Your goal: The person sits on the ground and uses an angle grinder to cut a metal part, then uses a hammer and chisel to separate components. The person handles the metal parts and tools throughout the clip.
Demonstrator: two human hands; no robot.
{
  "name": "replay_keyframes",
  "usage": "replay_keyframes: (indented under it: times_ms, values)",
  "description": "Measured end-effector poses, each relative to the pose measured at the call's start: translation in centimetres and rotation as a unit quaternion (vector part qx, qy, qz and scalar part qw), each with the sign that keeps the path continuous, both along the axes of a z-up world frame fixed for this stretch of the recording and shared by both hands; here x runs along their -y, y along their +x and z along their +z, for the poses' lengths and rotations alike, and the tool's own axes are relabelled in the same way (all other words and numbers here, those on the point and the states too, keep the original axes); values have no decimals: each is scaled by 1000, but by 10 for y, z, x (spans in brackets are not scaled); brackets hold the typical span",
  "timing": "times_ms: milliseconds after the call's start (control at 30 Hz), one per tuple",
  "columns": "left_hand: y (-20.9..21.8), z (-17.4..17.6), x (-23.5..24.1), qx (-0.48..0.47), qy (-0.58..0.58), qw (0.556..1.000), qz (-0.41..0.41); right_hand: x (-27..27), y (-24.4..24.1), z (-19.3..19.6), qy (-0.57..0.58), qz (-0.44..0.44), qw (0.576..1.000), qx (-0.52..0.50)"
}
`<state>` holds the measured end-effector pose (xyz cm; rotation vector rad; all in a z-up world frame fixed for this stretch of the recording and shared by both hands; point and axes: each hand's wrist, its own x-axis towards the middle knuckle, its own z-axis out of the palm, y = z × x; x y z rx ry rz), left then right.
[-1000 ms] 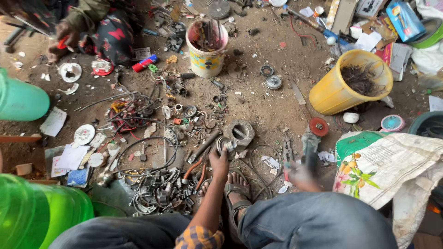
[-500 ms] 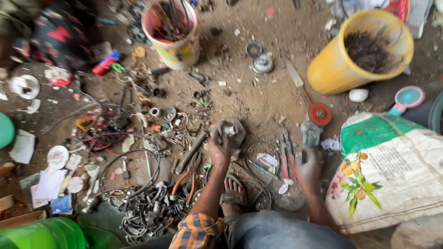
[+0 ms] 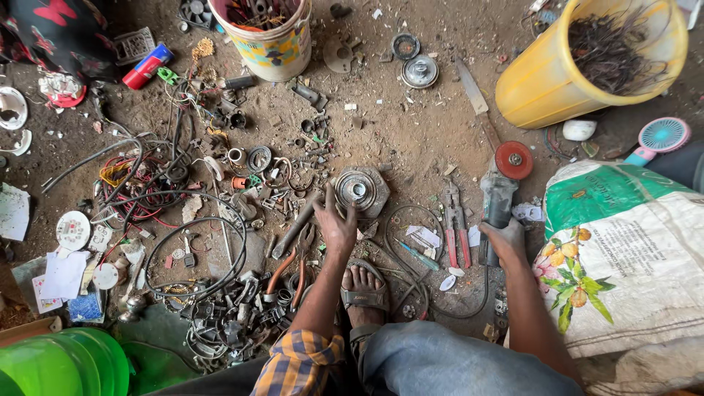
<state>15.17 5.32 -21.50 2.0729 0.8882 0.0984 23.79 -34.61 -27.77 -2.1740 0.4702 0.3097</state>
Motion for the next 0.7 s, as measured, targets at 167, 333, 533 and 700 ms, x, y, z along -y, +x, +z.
replay_keyframes:
  times_ms: [167, 333, 533, 700]
  values:
    - [-34, 32, 52, 154, -89, 982, 67, 18, -24, 25, 218, -35, 972, -82]
    - [-57, 67, 129, -23, -441, 856, -268, -9, -74, 57, 337, -5, 939, 68]
    - [-62, 90, 145, 59, -474, 792, -381, -70, -66, 123, 516, -2, 850, 106]
    - [-64, 77, 139, 68, -497, 798, -334, -110, -54, 174, 549, -12, 835, 32]
